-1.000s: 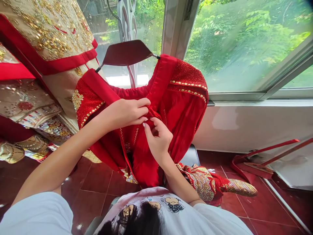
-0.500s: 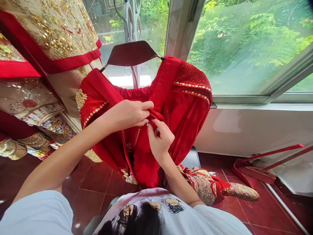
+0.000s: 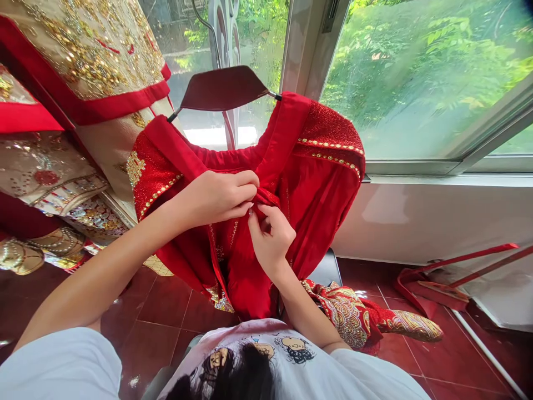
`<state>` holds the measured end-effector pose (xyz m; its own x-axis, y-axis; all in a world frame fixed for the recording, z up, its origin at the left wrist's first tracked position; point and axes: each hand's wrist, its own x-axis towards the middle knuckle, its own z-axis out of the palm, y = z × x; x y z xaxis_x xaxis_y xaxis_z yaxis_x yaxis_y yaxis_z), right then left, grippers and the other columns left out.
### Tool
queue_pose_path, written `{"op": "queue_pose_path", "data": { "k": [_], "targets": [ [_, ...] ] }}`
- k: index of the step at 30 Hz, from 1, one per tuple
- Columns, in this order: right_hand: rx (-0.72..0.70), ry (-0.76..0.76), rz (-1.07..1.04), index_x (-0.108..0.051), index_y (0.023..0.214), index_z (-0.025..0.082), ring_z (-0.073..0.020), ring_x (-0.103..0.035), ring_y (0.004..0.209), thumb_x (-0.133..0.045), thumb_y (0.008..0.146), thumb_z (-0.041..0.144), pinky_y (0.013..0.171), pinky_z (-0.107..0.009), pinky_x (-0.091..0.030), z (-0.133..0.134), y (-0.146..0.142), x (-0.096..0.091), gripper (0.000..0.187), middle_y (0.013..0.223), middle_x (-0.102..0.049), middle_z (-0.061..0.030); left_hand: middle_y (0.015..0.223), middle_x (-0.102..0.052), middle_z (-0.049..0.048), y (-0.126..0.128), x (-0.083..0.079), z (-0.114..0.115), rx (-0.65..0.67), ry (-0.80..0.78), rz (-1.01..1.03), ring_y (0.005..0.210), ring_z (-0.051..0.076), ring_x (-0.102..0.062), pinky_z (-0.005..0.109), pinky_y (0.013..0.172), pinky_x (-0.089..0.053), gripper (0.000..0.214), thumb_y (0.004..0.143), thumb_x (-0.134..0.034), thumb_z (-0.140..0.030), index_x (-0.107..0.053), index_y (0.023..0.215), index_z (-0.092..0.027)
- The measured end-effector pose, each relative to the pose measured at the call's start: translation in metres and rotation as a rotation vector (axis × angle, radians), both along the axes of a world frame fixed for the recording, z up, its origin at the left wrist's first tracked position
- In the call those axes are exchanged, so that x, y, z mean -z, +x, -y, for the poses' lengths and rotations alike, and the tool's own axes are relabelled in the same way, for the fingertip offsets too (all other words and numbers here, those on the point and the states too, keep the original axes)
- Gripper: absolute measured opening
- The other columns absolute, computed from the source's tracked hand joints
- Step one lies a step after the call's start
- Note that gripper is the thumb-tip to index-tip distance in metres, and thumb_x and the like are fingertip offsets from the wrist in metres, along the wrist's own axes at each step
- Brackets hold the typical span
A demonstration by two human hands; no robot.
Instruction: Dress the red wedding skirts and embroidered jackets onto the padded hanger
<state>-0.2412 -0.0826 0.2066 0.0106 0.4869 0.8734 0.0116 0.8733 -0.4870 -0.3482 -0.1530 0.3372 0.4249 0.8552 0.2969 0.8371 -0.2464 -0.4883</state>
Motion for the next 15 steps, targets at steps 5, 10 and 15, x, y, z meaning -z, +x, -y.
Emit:
{"op": "queue_pose_path", "data": {
  "k": [5,10,15],
  "targets": [
    [0.017,0.022,-0.008,-0.061,0.081,0.018,-0.0067,-0.047,0.047,-0.054,0.082,0.012,0.047,-0.019,-0.04,0.002,-0.001,-0.003,0.01,0.062,-0.056,0.0032,0.103,-0.069,0.0056,0.008,0.004,0.008,-0.012,0.103,-0.085,0.074,0.013,-0.064,0.024,0.054,-0.042,0.02,0.092,-0.043,-0.016,-0.06,0.08,-0.015],
    [-0.019,0.032,-0.049,-0.059,0.076,0.019,-0.006,-0.042,0.044,-0.054,0.082,0.009,0.045,-0.018,-0.037,0.007,-0.001,-0.008,0.012,0.058,-0.05,0.0049,0.115,-0.065,0.0053,0.017,0.012,0.014,-0.004,0.308,-0.048,0.106,0.021,-0.059,0.041,0.096,-0.048,0.017,0.089,-0.045,-0.012,-0.061,0.083,-0.018],
    [-0.025,0.063,-0.074,-0.06,0.08,0.019,-0.0067,-0.045,0.046,-0.052,0.084,0.005,0.046,-0.018,-0.038,0.012,-0.001,-0.011,0.016,0.057,-0.051,0.0044,0.106,-0.065,0.0055,0.021,0.026,0.015,-0.052,0.487,0.11,0.105,0.022,-0.059,0.051,0.11,-0.039,0.012,0.086,-0.049,-0.008,-0.056,0.085,-0.019]
  ]
}}
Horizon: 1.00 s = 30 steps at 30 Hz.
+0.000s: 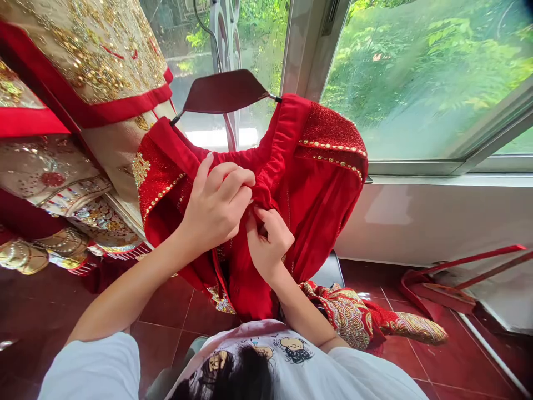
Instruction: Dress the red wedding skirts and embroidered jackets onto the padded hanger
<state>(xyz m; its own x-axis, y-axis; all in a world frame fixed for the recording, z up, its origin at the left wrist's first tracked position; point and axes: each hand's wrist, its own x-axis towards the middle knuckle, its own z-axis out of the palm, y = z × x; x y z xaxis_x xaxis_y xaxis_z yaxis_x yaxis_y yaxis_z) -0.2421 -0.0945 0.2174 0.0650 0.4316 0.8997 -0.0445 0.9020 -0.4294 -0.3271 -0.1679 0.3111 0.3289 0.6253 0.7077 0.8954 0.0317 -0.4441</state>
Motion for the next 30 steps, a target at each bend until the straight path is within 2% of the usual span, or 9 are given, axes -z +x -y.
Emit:
{"op": "queue_pose_path", "data": {
  "k": [4,6,10,14,18,21,23,27,30],
  "targets": [
    [0.05,-0.065,0.049,-0.063,0.089,0.019,-0.0082,-0.05,0.047,-0.053,0.087,0.014,0.05,-0.02,-0.044,0.001,0.001,0.003,0.011,0.063,-0.06,0.0021,0.101,-0.066,0.0086,0.001,0.011,-0.001,0.053,0.006,0.1,0.094,0.018,-0.063,0.036,0.094,-0.052,0.013,0.087,-0.047,-0.006,-0.053,0.089,-0.016],
    [0.09,-0.1,0.039,-0.064,0.097,0.018,-0.0098,-0.053,0.048,-0.057,0.086,0.02,0.051,-0.023,-0.048,0.001,0.0,0.006,0.013,0.066,-0.063,0.0001,0.091,-0.068,0.008,0.002,0.015,-0.001,0.063,-0.001,0.109,0.085,0.018,-0.063,0.031,0.084,-0.054,0.013,0.088,-0.046,-0.005,-0.053,0.091,-0.016],
    [0.139,-0.05,-0.024,-0.063,0.109,0.015,-0.0139,-0.057,0.054,-0.062,0.085,0.025,0.052,-0.027,-0.051,0.001,-0.001,0.009,0.026,0.069,-0.064,-0.0033,0.068,-0.064,0.0004,0.0,0.013,0.002,0.103,-0.076,0.031,0.06,0.015,-0.056,0.029,0.075,-0.051,0.016,0.088,-0.043,-0.005,-0.054,0.092,-0.016],
    [0.126,0.012,-0.063,-0.064,0.11,0.019,-0.0157,-0.061,0.065,-0.061,0.086,0.021,0.059,-0.03,-0.054,0.003,-0.002,0.004,0.024,0.076,-0.063,-0.0039,0.069,-0.065,-0.0004,-0.003,0.005,0.003,0.101,-0.221,0.016,0.059,0.013,-0.056,0.027,0.073,-0.048,0.021,0.086,-0.04,-0.002,-0.055,0.089,-0.016],
    [0.068,-0.008,-0.068,-0.066,0.107,0.02,-0.0166,-0.065,0.081,-0.055,0.087,0.011,0.071,-0.031,-0.057,0.005,-0.004,-0.001,0.024,0.091,-0.064,-0.0073,0.07,-0.065,0.0007,-0.004,0.0,0.003,0.057,-0.289,-0.07,0.056,0.013,-0.055,0.027,0.069,-0.046,0.023,0.086,-0.038,0.0,-0.055,0.082,-0.015],
    [0.095,0.002,-0.085,-0.063,0.113,0.02,-0.0172,-0.067,0.084,-0.05,0.089,0.009,0.078,-0.033,-0.059,0.004,-0.006,0.0,0.029,0.092,-0.067,-0.0069,0.067,-0.064,0.0009,-0.001,0.0,0.003,0.073,-0.226,-0.126,0.056,0.014,-0.055,0.028,0.068,-0.045,0.02,0.089,-0.04,-0.003,-0.056,0.083,-0.014],
    [0.103,-0.02,-0.12,-0.061,0.115,0.019,-0.0184,-0.068,0.085,-0.051,0.09,0.012,0.077,-0.034,-0.06,0.003,-0.009,0.004,0.029,0.093,-0.068,-0.0072,0.07,-0.066,0.0013,0.001,0.0,0.002,0.094,-0.174,-0.124,0.06,0.013,-0.058,0.028,0.068,-0.045,0.021,0.091,-0.039,-0.006,-0.058,0.085,-0.014],
    [0.069,-0.145,-0.189,-0.059,0.116,0.019,-0.0198,-0.069,0.086,-0.056,0.088,0.021,0.075,-0.036,-0.062,0.001,-0.01,0.011,0.028,0.098,-0.069,-0.0083,0.079,-0.069,0.0031,0.002,0.001,0.002,0.073,-0.069,-0.179,0.068,0.012,-0.062,0.027,0.064,-0.045,0.02,0.093,-0.041,-0.01,-0.06,0.092,-0.016],
    [0.033,-0.207,-0.226,-0.059,0.111,0.019,-0.0191,-0.069,0.085,-0.064,0.084,0.025,0.075,-0.035,-0.061,0.004,-0.009,0.01,0.028,0.097,-0.069,-0.0074,0.079,-0.07,0.0031,0.0,0.002,0.003,0.077,-0.002,-0.271,0.069,0.013,-0.062,0.026,0.06,-0.045,0.017,0.092,-0.045,-0.012,-0.061,0.095,-0.017]
  ]
}}
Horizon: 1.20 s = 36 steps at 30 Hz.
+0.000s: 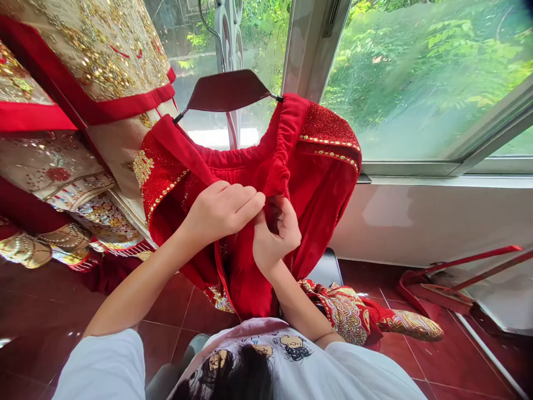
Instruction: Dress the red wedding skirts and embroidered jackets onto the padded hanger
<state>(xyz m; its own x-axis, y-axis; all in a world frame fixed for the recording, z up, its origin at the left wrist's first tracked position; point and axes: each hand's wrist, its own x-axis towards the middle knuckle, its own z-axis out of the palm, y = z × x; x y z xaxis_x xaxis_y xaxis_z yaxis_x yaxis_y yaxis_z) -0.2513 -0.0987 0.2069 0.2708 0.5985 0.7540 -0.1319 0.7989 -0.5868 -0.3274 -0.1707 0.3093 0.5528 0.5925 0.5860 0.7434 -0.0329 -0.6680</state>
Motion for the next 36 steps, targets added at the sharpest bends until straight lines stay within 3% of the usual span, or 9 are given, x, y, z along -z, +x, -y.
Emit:
{"op": "queue_pose_path", "data": {
  "k": [5,8,13,17,24,29,36],
  "targets": [
    [-0.175,-0.104,-0.154,-0.049,0.117,0.021,-0.0147,-0.068,0.08,-0.07,0.078,0.017,0.067,-0.027,-0.059,0.008,0.0,-0.011,0.044,0.096,-0.065,-0.0053,0.079,-0.069,0.0027,-0.005,0.0,0.0,0.028,-0.009,-0.037,0.065,0.013,-0.06,0.027,0.056,-0.042,0.017,0.091,-0.049,-0.012,-0.061,0.1,-0.019],
    [-0.279,-0.134,-0.212,-0.048,0.121,0.02,-0.0163,-0.068,0.091,-0.067,0.079,0.014,0.076,-0.03,-0.06,0.01,-0.001,-0.014,0.047,0.103,-0.064,-0.0075,0.08,-0.069,0.0022,-0.005,-0.004,-0.002,0.071,-0.034,-0.037,0.061,0.011,-0.058,0.026,0.052,-0.037,0.016,0.09,-0.049,-0.011,-0.061,0.098,-0.02],
    [-0.244,-0.131,-0.087,-0.053,0.128,0.019,-0.0192,-0.068,0.097,-0.059,0.087,0.02,0.084,-0.038,-0.06,0.005,0.001,-0.011,0.042,0.111,-0.066,-0.0097,0.078,-0.068,-0.0004,-0.003,-0.019,-0.006,0.036,-0.188,-0.013,0.056,0.009,-0.054,0.025,0.05,-0.034,0.022,0.094,-0.042,-0.014,-0.062,0.092,-0.022],
    [-0.274,-0.07,0.038,-0.048,0.138,0.023,-0.0213,-0.065,0.107,-0.052,0.091,0.021,0.091,-0.04,-0.057,-0.001,0.01,-0.015,0.048,0.125,-0.061,-0.0104,0.082,-0.069,0.0013,0.001,-0.032,-0.009,0.049,-0.321,0.172,0.07,0.011,-0.063,0.023,0.057,-0.044,0.033,0.098,-0.032,-0.018,-0.065,0.095,-0.021],
    [-0.235,0.05,0.167,-0.031,0.151,0.03,-0.0202,-0.062,0.102,-0.052,0.09,0.019,0.087,-0.037,-0.057,-0.008,0.017,-0.028,0.064,0.124,-0.057,-0.0084,0.089,-0.072,0.0018,0.003,-0.029,-0.011,0.143,-0.316,0.393,0.081,0.011,-0.067,0.022,0.07,-0.052,0.025,0.095,-0.041,-0.017,-0.067,0.094,-0.019],
    [-0.215,0.189,0.135,-0.05,0.14,0.029,-0.0159,-0.063,0.094,-0.048,0.089,0.009,0.082,-0.031,-0.055,-0.018,0.014,-0.031,0.055,0.105,-0.065,-0.0045,0.092,-0.073,0.0022,-0.001,-0.025,-0.014,0.11,-0.338,0.471,0.085,0.013,-0.068,0.025,0.077,-0.053,0.025,0.095,-0.044,-0.02,-0.068,0.094,-0.018],
    [-0.361,0.13,0.107,-0.067,0.119,0.026,-0.0133,-0.061,0.088,-0.048,0.085,0.004,0.076,-0.027,-0.052,-0.028,0.013,-0.032,0.045,0.096,-0.064,-0.0025,0.084,-0.07,0.0031,0.0,-0.022,-0.018,0.009,-0.207,0.341,0.081,0.016,-0.064,0.03,0.075,-0.047,0.024,0.095,-0.045,-0.023,-0.069,0.093,-0.02]
  ]
}}
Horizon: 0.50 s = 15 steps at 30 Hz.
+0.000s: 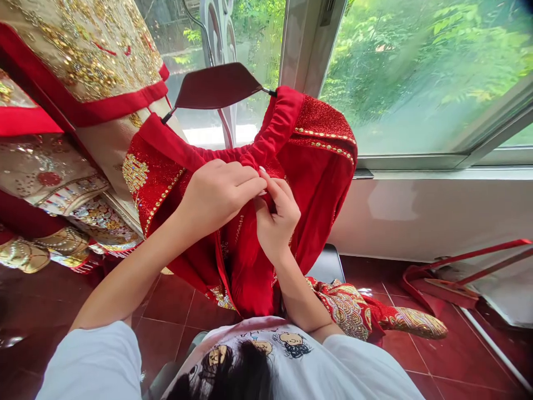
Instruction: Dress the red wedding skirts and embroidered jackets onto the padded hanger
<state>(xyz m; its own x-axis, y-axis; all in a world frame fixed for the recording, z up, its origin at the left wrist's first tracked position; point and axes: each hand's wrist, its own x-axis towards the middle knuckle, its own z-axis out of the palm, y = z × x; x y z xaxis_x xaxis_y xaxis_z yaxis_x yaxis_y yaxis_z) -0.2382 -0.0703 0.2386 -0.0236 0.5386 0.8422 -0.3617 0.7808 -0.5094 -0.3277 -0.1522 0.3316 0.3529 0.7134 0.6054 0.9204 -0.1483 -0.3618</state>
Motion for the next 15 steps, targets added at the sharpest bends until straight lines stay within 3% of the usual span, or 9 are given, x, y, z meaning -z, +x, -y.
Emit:
{"op": "queue_pose_path", "data": {
  "k": [6,10,15],
  "targets": [
    [0.003,-0.056,0.026,-0.072,0.108,0.025,-0.0102,-0.056,0.075,-0.048,0.087,0.01,0.068,-0.024,-0.049,-0.003,-0.004,-0.002,0.035,0.081,-0.055,-0.0005,0.088,-0.067,0.006,0.012,0.006,0.006,-0.147,0.093,-0.069,0.088,0.021,-0.06,0.038,0.083,-0.039,0.018,0.093,-0.047,-0.017,-0.065,0.089,-0.016],
    [0.022,0.017,0.1,-0.07,0.113,0.026,-0.01,-0.057,0.076,-0.046,0.091,0.014,0.07,-0.024,-0.049,-0.004,-0.004,-0.002,0.035,0.084,-0.056,-0.0013,0.1,-0.065,0.0101,0.02,0.016,0.01,-0.269,0.143,0.003,0.094,0.024,-0.057,0.04,0.086,-0.037,0.014,0.09,-0.051,-0.018,-0.064,0.086,-0.015],
    [0.002,0.087,0.099,-0.069,0.117,0.026,-0.0097,-0.059,0.077,-0.046,0.092,0.013,0.068,-0.022,-0.05,-0.004,-0.002,-0.001,0.036,0.086,-0.059,-0.0019,0.093,-0.064,0.0088,0.019,0.028,0.006,-0.291,0.179,-0.008,0.089,0.023,-0.056,0.041,0.084,-0.037,0.012,0.087,-0.054,-0.017,-0.065,0.084,-0.017]
  ]
}}
